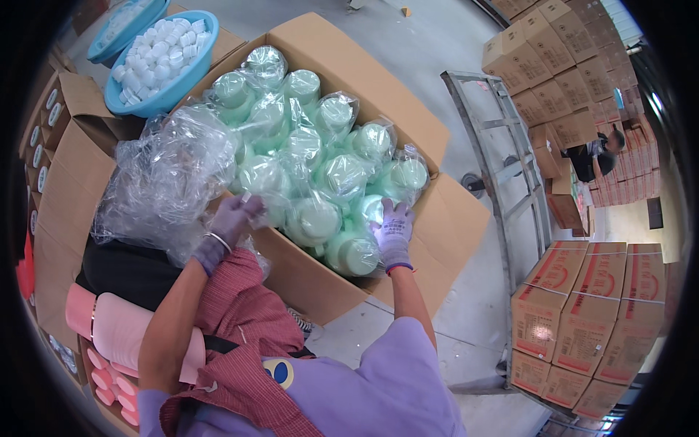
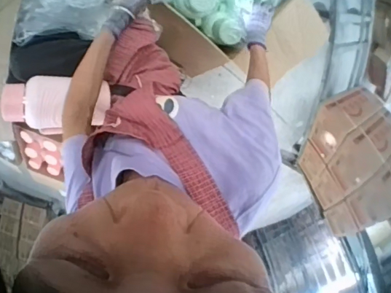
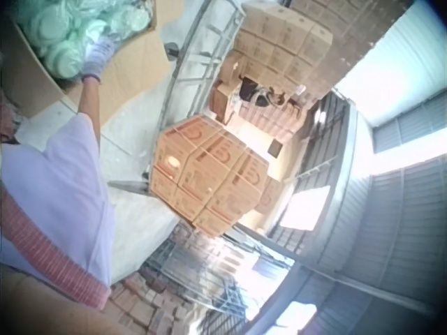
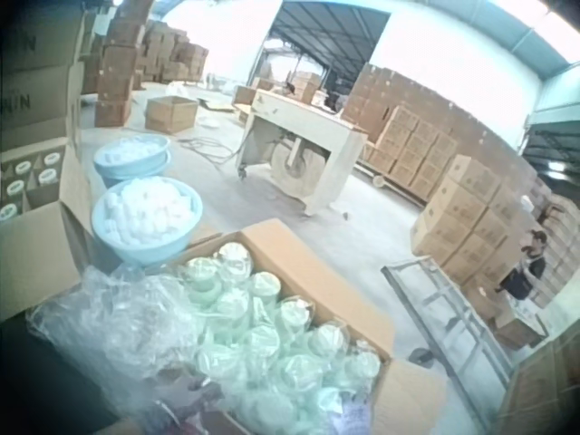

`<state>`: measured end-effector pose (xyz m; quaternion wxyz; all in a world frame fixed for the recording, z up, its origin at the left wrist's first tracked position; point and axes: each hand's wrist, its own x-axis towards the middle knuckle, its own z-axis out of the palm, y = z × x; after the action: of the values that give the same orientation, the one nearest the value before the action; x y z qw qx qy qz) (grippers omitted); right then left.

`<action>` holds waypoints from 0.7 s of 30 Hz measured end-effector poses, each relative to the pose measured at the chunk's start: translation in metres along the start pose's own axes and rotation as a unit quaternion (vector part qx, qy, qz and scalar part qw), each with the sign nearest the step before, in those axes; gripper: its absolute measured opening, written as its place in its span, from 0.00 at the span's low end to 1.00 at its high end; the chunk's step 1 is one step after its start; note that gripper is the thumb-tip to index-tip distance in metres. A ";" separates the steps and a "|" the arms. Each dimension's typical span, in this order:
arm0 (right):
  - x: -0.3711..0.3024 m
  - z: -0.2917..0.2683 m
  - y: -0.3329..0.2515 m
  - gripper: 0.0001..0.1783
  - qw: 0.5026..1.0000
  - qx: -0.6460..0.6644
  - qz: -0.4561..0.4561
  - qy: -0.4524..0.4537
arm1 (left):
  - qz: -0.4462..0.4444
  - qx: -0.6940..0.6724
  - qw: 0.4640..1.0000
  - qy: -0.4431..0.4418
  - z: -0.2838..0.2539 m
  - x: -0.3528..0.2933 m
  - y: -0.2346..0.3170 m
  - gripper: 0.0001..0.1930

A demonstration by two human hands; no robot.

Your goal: The person assembles pink and green thermos flasks by inserting inner liners, attaching lids, and wrapping each unit in plastic. The person handles the components one at a time, places the finished units into a cardboard box, and repeats the process.

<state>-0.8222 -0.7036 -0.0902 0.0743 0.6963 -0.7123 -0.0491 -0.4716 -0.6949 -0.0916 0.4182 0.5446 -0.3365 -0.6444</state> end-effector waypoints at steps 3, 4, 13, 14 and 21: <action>0.000 0.003 0.045 0.14 0.894 0.437 0.068 -0.069 | 0.054 0.351 0.921 -0.157 0.004 -0.002 0.013 0.16; -0.002 -0.041 0.012 0.07 0.792 0.582 0.167 -0.076 | 0.061 0.380 0.913 -0.134 -0.010 -0.004 -0.002 0.16; 0.013 -0.043 0.036 0.12 0.902 0.425 -0.028 -0.066 | 0.191 0.569 0.791 -0.120 0.001 -0.007 -0.015 0.17; 0.004 -0.059 0.028 0.13 0.832 0.550 0.023 -0.066 | 0.199 0.538 0.810 -0.126 -0.007 -0.008 -0.018 0.17; -0.015 -0.026 0.054 0.10 0.929 0.359 -0.047 0.074 | 0.210 0.551 0.796 -0.135 0.009 -0.009 -0.015 0.18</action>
<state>-0.8702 -0.6865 -0.0554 -0.1301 0.7110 -0.6410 0.2581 -0.4826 -0.6805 -0.0994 0.1226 0.5066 -0.7939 -0.3131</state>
